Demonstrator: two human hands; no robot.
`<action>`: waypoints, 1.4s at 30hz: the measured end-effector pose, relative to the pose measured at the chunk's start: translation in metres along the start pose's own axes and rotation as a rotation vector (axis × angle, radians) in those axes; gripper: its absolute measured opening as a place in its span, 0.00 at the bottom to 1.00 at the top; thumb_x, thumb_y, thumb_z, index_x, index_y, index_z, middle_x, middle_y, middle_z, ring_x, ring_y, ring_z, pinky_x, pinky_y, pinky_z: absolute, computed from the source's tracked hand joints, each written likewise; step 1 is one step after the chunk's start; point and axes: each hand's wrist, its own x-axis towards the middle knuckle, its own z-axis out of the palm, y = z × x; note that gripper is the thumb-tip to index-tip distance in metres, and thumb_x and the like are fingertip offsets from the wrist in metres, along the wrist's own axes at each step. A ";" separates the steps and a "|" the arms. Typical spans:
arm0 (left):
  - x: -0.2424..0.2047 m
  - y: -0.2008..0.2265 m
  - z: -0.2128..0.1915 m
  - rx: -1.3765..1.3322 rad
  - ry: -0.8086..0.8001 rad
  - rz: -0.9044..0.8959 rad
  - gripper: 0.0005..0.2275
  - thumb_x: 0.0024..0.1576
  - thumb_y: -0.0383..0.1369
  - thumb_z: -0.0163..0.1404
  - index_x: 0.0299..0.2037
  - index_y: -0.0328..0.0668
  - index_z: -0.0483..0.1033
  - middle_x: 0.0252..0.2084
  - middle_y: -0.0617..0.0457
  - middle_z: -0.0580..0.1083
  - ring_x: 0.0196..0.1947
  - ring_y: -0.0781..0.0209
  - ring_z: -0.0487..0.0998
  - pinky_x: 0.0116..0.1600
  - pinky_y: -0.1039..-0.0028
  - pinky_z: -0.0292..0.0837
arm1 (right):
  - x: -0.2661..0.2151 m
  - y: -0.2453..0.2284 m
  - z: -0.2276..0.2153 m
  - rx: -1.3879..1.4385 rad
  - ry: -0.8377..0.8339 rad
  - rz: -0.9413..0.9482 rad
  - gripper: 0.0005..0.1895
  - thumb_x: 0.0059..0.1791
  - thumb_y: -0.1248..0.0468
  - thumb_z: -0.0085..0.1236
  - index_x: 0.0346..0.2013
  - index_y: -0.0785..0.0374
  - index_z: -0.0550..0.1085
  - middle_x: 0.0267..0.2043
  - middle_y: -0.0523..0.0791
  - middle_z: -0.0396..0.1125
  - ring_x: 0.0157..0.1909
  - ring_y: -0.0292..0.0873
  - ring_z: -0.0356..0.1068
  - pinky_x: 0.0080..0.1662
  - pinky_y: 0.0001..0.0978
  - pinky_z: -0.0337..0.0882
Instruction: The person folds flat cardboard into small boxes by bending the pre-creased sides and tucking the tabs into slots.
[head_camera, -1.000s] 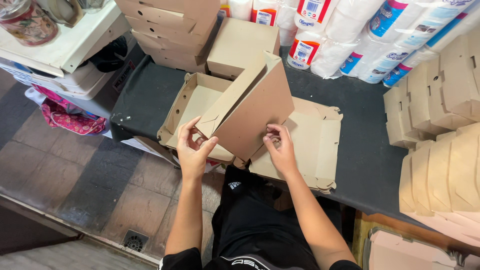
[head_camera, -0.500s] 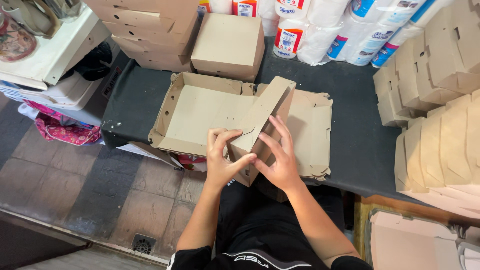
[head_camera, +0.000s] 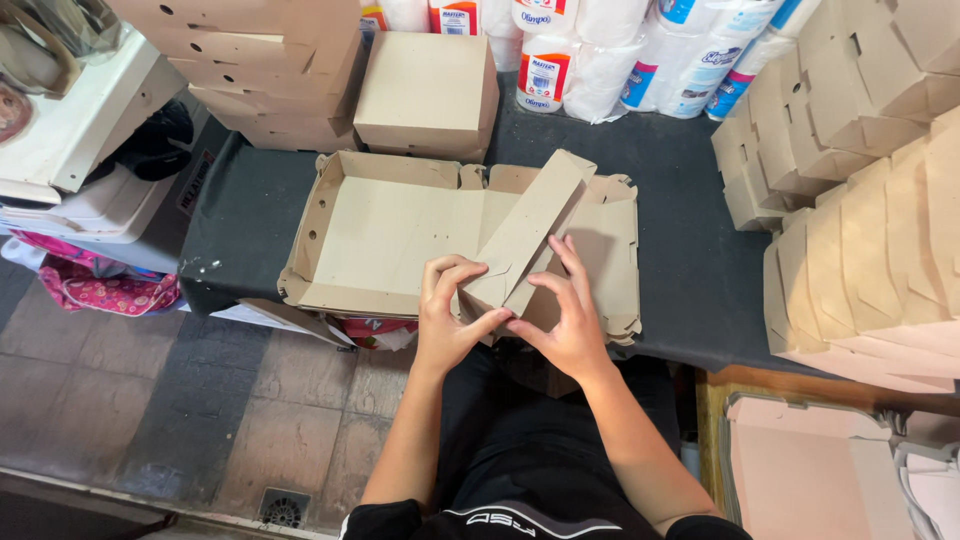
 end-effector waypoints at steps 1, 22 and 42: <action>0.001 0.001 0.001 -0.003 -0.002 0.002 0.27 0.43 0.42 0.71 0.51 0.45 0.77 0.49 0.48 0.68 0.54 0.49 0.75 0.60 0.60 0.69 | 0.000 -0.001 -0.004 -0.004 0.002 0.000 0.30 0.43 0.51 0.70 0.52 0.58 0.67 0.74 0.56 0.47 0.77 0.66 0.42 0.71 0.57 0.52; 0.007 0.015 0.008 0.105 0.184 0.160 0.22 0.50 0.36 0.66 0.52 0.40 0.73 0.54 0.44 0.76 0.51 0.47 0.77 0.56 0.61 0.74 | 0.005 -0.027 -0.082 -0.214 -0.055 0.010 0.21 0.43 0.68 0.56 0.50 0.50 0.77 0.74 0.53 0.50 0.77 0.66 0.43 0.72 0.64 0.40; -0.043 -0.024 0.059 0.199 0.405 0.374 0.15 0.51 0.34 0.64 0.44 0.41 0.75 0.42 0.50 0.72 0.44 0.46 0.73 0.52 0.56 0.70 | 0.083 -0.005 -0.081 -0.289 -0.552 0.059 0.28 0.44 0.53 0.67 0.58 0.52 0.72 0.61 0.42 0.68 0.69 0.48 0.60 0.72 0.66 0.38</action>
